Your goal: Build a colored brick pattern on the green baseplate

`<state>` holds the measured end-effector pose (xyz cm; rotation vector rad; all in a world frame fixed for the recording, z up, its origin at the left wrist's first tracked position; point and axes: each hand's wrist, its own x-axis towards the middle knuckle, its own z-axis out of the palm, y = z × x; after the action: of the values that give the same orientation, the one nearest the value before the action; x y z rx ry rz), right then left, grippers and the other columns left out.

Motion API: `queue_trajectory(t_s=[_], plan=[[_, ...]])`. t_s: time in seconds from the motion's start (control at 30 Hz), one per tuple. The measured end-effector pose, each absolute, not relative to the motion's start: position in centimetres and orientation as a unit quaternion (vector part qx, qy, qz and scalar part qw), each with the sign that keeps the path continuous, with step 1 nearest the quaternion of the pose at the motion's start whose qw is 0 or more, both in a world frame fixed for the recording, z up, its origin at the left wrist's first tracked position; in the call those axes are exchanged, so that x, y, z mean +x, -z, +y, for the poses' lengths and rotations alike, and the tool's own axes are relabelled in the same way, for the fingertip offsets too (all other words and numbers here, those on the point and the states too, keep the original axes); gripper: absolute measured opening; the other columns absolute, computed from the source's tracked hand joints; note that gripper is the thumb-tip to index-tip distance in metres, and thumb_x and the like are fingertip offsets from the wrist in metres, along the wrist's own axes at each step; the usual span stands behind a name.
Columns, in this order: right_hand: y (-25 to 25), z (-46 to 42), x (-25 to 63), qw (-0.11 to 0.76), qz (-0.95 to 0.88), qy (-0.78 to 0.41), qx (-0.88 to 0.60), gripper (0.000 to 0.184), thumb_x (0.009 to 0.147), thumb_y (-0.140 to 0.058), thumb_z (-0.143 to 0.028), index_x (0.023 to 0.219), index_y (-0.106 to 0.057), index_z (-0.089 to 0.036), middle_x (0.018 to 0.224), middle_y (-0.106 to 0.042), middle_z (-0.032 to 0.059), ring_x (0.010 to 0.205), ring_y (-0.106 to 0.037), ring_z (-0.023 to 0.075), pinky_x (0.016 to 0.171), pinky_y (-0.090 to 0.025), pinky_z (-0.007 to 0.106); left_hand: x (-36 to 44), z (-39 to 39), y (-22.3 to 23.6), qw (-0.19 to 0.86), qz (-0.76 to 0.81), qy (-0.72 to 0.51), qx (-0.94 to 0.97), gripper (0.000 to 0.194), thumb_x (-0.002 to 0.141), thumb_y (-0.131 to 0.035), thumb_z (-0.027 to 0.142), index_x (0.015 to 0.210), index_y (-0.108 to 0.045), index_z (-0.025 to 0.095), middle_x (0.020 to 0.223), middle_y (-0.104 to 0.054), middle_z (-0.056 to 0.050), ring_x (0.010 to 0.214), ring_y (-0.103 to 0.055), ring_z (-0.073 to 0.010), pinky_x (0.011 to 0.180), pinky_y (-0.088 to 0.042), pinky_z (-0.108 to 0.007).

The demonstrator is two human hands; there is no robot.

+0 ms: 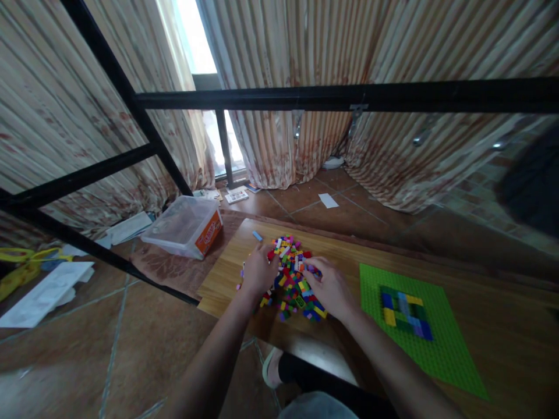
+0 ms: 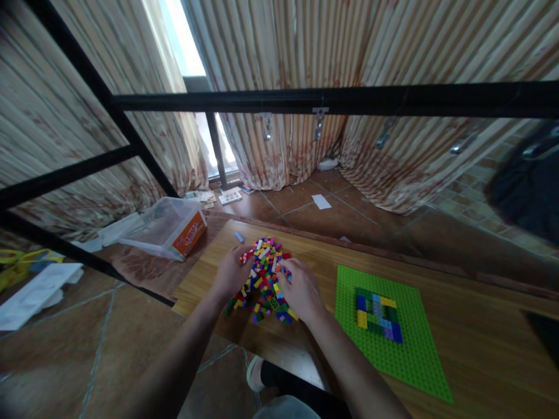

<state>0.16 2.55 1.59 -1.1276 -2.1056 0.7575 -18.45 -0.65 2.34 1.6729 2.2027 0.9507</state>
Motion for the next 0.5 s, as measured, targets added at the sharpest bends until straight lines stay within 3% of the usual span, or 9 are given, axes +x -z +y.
queue_trajectory(t_s=[0.2,0.37,0.5], plan=[[-2.3,1.5,2.1,0.369,-0.752,-0.328,-0.436,0.021,0.085,-0.052,-0.027,0.096,-0.069,-0.022,0.099,-0.068,0.0058,0.089,-0.063,0.0199,0.078,-0.048,0.034,-18.6,6.2,-3.5,0.105,0.704,-0.224,0.666,0.036,0.08,-0.056,0.015,0.115,-0.065,0.017,0.114,-0.067,-0.012,0.109,-0.06,-0.0249,0.1,-0.041,-0.034],[-2.0,-0.3,4.2,0.386,-0.727,-0.343,-0.453,0.02,0.086,-0.052,-0.028,0.093,-0.07,-0.022,0.098,-0.069,0.0055,0.091,-0.064,0.0199,0.079,-0.049,0.033,-18.2,9.4,-2.2,0.152,0.659,-0.192,0.711,0.028,0.074,-0.066,0.022,0.101,-0.071,0.018,0.098,-0.072,-0.008,0.097,-0.064,-0.0222,0.089,-0.047,-0.028],[-1.4,-1.3,5.9,0.378,-0.718,-0.357,-0.462,0.023,0.089,-0.05,-0.032,0.093,-0.07,-0.022,0.099,-0.069,0.0063,0.093,-0.064,0.0194,0.082,-0.049,0.033,-18.6,10.2,-1.1,0.176,0.655,-0.173,0.714,0.02,0.075,-0.058,0.019,0.087,-0.074,0.016,0.084,-0.073,-0.007,0.084,-0.066,-0.0212,0.079,-0.049,-0.028]])
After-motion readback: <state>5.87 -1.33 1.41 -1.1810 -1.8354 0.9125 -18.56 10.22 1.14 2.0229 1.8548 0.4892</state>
